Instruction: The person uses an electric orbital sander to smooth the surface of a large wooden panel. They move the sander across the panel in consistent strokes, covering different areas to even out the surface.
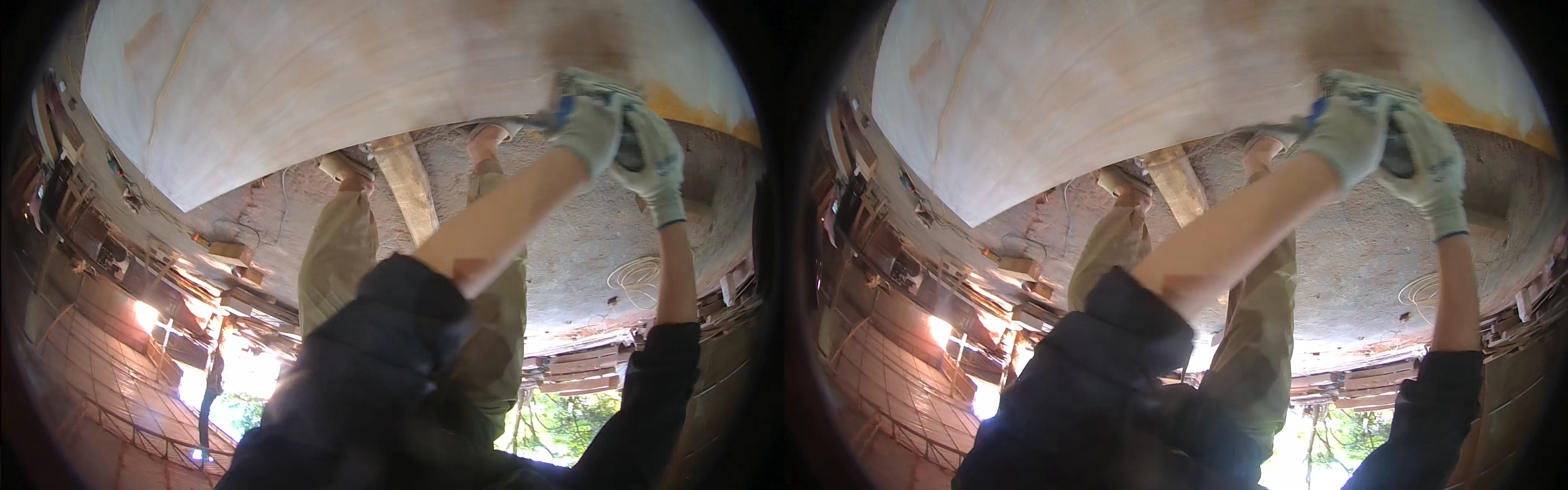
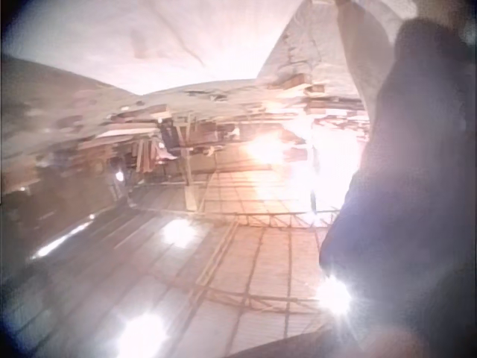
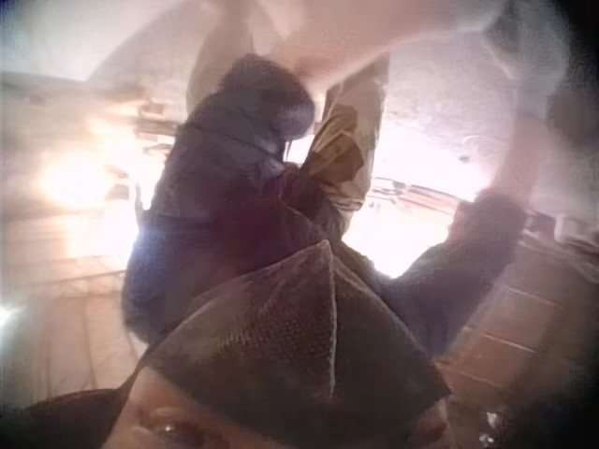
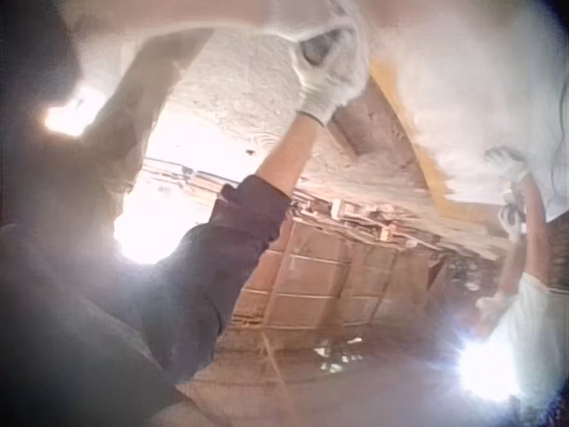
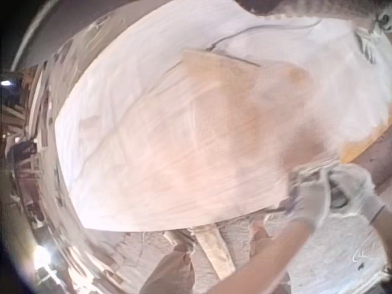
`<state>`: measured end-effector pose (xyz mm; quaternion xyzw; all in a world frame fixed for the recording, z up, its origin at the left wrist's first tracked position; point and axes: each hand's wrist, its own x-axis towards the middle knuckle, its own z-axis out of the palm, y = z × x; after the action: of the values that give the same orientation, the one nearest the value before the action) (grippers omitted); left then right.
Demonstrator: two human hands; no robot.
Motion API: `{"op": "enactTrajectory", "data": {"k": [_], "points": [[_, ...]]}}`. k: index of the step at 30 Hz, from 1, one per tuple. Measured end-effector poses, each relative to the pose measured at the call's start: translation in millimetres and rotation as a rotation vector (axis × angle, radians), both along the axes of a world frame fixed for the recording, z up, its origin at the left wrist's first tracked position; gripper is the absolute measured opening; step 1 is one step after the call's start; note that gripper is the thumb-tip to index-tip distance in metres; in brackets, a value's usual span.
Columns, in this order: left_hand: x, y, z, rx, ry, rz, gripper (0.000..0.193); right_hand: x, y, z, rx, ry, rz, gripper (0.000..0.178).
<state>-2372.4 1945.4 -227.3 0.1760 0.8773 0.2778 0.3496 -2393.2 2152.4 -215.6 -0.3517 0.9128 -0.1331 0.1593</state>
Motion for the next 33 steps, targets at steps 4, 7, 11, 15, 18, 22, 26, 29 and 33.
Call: {"op": "enactTrajectory", "data": {"k": [4,7,11,15,18,22,26,29,33], "points": [[-36,-27,26,-0.029,-0.315,-0.104,0.055,-8,-27,8,0.103,-0.032,-0.070,0.076],[30,-94,0,-0.064,0.045,0.154,0.063,10,-105,-4,0.018,0.086,0.136,0.074],[108,-225,5,-0.188,0.069,0.149,0.073,76,-252,-4,0.011,0.023,0.178,0.057],[181,-371,6,-0.411,-0.140,0.026,0.069,122,-412,16,0.073,-0.419,0.253,0.039],[202,-429,10,-0.612,-0.046,-0.192,0.046,173,-490,-5,-0.071,-0.239,0.234,0.032],[232,-512,18,-0.617,-0.115,0.170,0.047,175,-565,-3,-0.190,-0.287,0.372,0.026],[202,-510,9,-0.734,-0.126,0.305,0.051,111,-572,12,-0.034,-0.273,0.473,0.027],[112,-445,6,-0.551,-0.194,0.333,0.053,48,-505,-7,-0.070,-0.292,0.391,0.046],[-12,-320,24,-0.516,-0.124,0.274,0.039,-39,-367,-3,-0.179,-0.078,0.227,0.057]]}}
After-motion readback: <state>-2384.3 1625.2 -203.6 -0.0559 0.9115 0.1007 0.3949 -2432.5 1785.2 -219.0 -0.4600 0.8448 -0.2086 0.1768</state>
